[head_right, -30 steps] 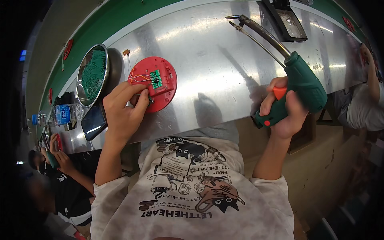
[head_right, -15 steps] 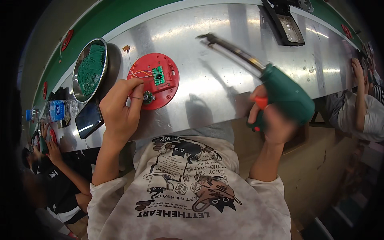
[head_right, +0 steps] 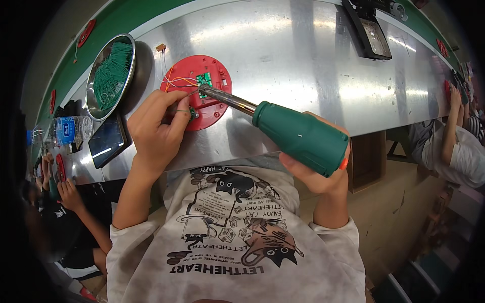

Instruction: Soldering electrical wires onto small PCBs mounted on red circular bases at an assembly line.

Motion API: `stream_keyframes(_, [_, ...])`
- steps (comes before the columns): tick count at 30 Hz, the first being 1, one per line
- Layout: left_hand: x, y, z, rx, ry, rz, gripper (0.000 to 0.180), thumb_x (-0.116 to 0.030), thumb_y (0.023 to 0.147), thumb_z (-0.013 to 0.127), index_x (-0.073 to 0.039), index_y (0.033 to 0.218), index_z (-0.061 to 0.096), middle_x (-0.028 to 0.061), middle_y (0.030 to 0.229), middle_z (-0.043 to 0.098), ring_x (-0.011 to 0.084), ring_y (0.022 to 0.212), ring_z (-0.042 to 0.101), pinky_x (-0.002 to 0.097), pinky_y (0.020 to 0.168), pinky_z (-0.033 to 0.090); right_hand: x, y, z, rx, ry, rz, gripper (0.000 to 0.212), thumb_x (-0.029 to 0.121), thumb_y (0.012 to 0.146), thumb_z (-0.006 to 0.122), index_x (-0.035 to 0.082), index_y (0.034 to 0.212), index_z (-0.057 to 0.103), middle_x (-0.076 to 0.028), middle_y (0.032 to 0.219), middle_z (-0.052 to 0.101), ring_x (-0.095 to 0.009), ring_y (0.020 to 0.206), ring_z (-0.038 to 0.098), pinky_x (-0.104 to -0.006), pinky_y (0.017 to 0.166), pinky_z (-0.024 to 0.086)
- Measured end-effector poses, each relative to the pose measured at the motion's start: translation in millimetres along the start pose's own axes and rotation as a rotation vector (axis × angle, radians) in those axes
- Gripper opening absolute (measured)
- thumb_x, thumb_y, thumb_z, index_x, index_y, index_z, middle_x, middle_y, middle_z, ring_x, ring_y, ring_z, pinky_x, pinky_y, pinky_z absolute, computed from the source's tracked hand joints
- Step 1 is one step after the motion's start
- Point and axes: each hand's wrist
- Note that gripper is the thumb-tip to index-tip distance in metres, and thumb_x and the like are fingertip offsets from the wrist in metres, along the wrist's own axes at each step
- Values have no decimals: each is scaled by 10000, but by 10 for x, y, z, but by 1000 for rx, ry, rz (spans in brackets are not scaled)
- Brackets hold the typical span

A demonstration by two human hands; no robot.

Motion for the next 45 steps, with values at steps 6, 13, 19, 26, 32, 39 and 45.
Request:
stream_keyframes(6, [-9, -4, -1, 8, 24, 15, 91, 13, 782, 726, 9, 865, 689, 99, 720, 633, 219, 563, 601, 322, 503, 467, 16, 2, -15, 6, -19, -9, 443, 115, 834, 698, -103, 1210, 615, -225, 1078, 700, -190, 626, 629, -286, 533, 500])
stream_keyframes(13, [23, 1, 15, -3, 41, 31, 84, 0, 789, 727, 4, 865, 692, 96, 721, 638, 223, 561, 599, 333, 509, 470, 72, 78, 43, -79, 82, -103, 441, 169, 872, 675, -121, 1199, 617, -236, 1013, 678, -196, 570, 600, -286, 491, 478])
stream_keyframes(19, [30, 1, 17, -2, 38, 34, 80, -4, 794, 728, 3, 865, 692, 97, 721, 637, 227, 564, 596, 333, 508, 468, 108, 119, -1, -159, 100, -98, 433, 207, 884, 671, -135, 1144, 618, -263, 977, 657, -206, 519, 579, -283, 466, 463])
stream_keyframes(26, [11, -15, 0, 14, 44, 24, 82, -1, 792, 727, 2, 865, 692, 97, 728, 638, 227, 568, 597, 332, 509, 467, 72, 200, -135, -227, 232, -176, 458, 230, 917, 604, -166, 1139, 546, -292, 964, 606, -219, 479, 589, -271, 437, 465])
stream_keyframes(32, [3, -18, 1, 22, 26, 0, 89, 6, 787, 726, 0, 867, 689, 98, 733, 639, 222, 568, 597, 330, 509, 465, -48, 239, -257, -231, 379, -215, 422, 230, 971, 519, -164, 1121, 528, -290, 1004, 576, -210, 461, 578, -296, 382, 473])
stream_keyframes(39, [4, -40, -18, 17, 15, 6, 113, 7, 779, 736, 0, 881, 689, 90, 742, 637, 211, 573, 610, 312, 505, 477, -67, 193, -283, -219, 436, -198, 441, 255, 1007, 484, -162, 1152, 477, -286, 1022, 567, -188, 459, 563, -292, 381, 469])
stream_keyframes(45, [-33, 31, -113, -74, 104, -14, 147, -1, 790, 733, 24, 929, 692, 122, 798, 637, 230, 639, 629, 322, 562, 496, -30, 252, -229, -307, 415, -183, 440, 266, 1015, 470, -154, 1148, 473, -269, 1015, 566, -184, 457, 557, -297, 382, 463])
Point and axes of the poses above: each hand's wrist, its own y-axis towards the middle knuckle, its own z-axis out of the palm, x = y × z
